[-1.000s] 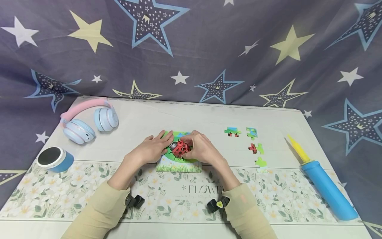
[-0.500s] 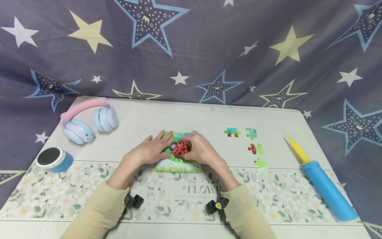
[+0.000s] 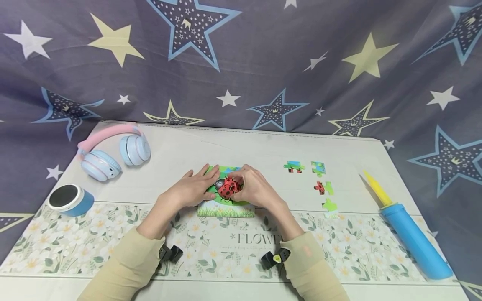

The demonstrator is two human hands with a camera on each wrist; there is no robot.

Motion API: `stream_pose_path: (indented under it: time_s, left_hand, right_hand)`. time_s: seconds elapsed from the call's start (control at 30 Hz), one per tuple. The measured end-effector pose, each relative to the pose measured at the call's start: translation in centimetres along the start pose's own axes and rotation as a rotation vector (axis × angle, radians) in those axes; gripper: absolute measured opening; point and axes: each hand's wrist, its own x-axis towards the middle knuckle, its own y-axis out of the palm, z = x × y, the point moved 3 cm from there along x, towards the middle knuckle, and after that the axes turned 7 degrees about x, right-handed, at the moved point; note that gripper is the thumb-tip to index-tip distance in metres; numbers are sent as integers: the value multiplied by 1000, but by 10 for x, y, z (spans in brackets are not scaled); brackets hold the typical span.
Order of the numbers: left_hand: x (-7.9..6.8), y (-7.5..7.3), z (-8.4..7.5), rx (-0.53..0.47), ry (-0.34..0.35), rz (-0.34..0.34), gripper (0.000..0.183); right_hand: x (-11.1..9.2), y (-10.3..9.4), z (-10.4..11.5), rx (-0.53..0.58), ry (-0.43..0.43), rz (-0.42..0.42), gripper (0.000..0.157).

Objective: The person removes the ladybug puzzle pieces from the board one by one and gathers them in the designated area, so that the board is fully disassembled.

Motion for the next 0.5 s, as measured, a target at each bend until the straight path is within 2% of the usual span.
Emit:
stream_pose_path:
  time_s: [0.37, 0.5]
  left_hand:
    - [-1, -1, -3, 1, -17, 0, 76]
    - [-1, -1, -2, -1, -15, 6, 76]
  right_hand:
    - [1, 0, 1, -2, 4, -31, 60]
    - [-1, -5, 8, 9, -11, -78, 65]
